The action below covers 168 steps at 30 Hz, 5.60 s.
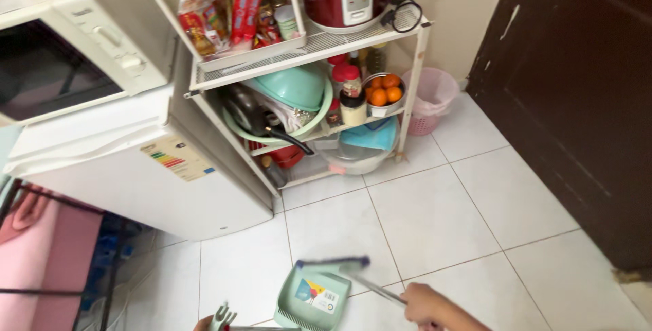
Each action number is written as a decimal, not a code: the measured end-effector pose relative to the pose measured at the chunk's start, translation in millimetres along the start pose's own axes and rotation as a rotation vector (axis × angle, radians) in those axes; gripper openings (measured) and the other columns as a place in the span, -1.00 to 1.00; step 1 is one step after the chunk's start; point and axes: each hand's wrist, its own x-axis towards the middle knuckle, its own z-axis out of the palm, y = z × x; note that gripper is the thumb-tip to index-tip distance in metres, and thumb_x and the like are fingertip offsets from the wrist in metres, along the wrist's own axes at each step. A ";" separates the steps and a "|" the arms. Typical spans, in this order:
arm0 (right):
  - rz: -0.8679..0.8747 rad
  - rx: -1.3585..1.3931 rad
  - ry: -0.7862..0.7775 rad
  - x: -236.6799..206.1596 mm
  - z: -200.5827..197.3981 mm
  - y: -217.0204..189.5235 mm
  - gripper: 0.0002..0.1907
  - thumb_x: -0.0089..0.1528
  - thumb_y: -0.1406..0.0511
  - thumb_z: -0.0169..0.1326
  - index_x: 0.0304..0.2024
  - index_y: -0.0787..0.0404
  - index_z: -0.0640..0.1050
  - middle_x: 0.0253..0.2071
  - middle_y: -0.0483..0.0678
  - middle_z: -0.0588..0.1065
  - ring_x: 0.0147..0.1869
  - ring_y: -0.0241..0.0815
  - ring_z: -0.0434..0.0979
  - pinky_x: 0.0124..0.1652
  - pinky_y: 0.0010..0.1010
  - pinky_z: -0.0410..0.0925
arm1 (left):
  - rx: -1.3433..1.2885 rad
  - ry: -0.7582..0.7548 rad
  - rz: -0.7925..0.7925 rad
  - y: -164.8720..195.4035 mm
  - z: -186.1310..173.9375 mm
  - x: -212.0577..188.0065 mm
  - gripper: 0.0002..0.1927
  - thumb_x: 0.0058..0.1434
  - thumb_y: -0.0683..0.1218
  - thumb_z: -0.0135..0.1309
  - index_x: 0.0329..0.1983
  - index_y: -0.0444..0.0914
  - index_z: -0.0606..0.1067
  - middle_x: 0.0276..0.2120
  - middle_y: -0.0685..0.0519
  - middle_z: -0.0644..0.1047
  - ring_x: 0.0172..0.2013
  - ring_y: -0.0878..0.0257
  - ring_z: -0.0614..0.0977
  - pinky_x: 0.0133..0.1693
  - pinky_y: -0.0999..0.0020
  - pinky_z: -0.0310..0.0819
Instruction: The person sweeps the tiled floor of a bedroom with a long-handled brush, moving around beds, a wardrobe and a small table, and holds a dustpan with a small brush, occasionally sweeping debris into the dustpan.
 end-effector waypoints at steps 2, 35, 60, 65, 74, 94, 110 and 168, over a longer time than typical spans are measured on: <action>0.021 0.131 -0.043 -11.3 -22.5 -8.5 -0.71 0.12 0.41 0.16 -0.11 0.33 0.67 -0.57 0.03 0.52 -0.63 -0.23 0.47 -0.61 -0.35 0.32 | 0.011 0.019 -0.033 -11.6 -0.8 -7.6 -0.45 0.06 0.13 0.34 0.16 0.10 0.53 -0.26 -0.03 0.67 -0.14 0.11 0.76 0.04 0.11 0.61; 0.027 -0.557 0.238 126.0 -50.8 -214.4 -0.68 0.25 0.37 -0.09 -0.29 0.43 0.67 -0.54 0.14 0.67 -0.55 -0.04 0.71 -0.49 -0.22 0.53 | -0.053 0.230 -0.720 -166.2 6.2 -261.2 -0.48 -0.03 0.17 0.43 0.02 0.08 0.60 -0.34 0.00 0.73 -0.20 0.17 0.77 0.04 0.28 0.65; -0.340 -0.778 -0.412 78.1 6.8 -338.9 -0.82 0.20 0.29 0.21 -0.16 0.20 0.63 -0.67 -0.03 0.39 -0.68 -0.18 0.35 -0.63 -0.29 0.23 | 0.098 0.297 -1.093 -102.3 -6.5 -342.8 -0.56 0.06 0.17 0.29 0.04 0.22 0.54 -0.40 0.18 0.61 -0.21 0.28 0.72 -0.13 0.24 0.53; -0.335 -0.775 -0.233 99.8 -28.5 -350.6 -0.83 0.17 0.35 0.15 -0.30 0.35 0.69 -0.67 0.03 0.46 -0.67 -0.11 0.40 -0.62 -0.24 0.24 | 0.003 0.224 -1.131 -110.4 -2.1 -370.9 -0.56 0.12 0.17 0.26 0.10 0.19 0.54 -0.36 0.11 0.64 -0.18 0.28 0.75 0.02 0.22 0.57; -0.249 -1.656 -0.289 115.2 59.5 -337.0 -0.84 -0.01 0.39 0.10 -0.66 0.21 0.64 -0.54 0.09 0.59 -0.49 -0.10 0.62 -0.45 -0.31 0.41 | -0.093 0.235 -1.264 -130.9 2.2 -463.9 -0.54 0.17 0.15 0.22 0.16 0.18 0.51 -0.26 0.09 0.67 -0.09 0.28 0.75 0.16 0.18 0.51; -0.484 -1.275 -0.564 -36.9 411.6 -363.0 -0.83 0.06 0.59 -0.01 -0.64 0.41 0.44 -0.68 0.10 0.41 -0.68 -0.16 0.42 -0.69 -0.23 0.22 | -0.387 0.128 -1.512 -223.8 42.6 -707.4 -0.48 0.27 0.14 0.15 0.30 0.07 0.40 -0.22 0.01 0.67 -0.16 0.22 0.79 0.07 0.23 0.65; -0.549 -1.158 -0.632 -92.4 492.3 -492.6 -0.49 0.18 0.37 0.20 0.22 0.19 0.56 -0.64 -0.05 0.43 -0.67 -0.25 0.33 -0.63 -0.39 0.20 | -0.432 0.408 -1.588 -259.0 45.0 -810.5 -0.42 0.20 0.06 0.23 0.28 -0.07 0.40 -0.11 -0.03 0.71 -0.02 0.13 0.78 0.24 0.16 0.54; -0.546 -1.160 -0.612 -242.7 838.6 -525.3 -0.56 0.27 0.31 0.14 0.21 0.18 0.62 -0.68 -0.07 0.36 -0.69 -0.24 0.26 -0.65 -0.36 0.15 | 0.019 0.849 -1.615 -419.0 -119.1 -955.2 -0.62 0.08 0.04 0.27 0.00 0.05 0.59 -0.43 0.15 0.56 -0.27 0.19 0.62 -0.10 0.18 0.33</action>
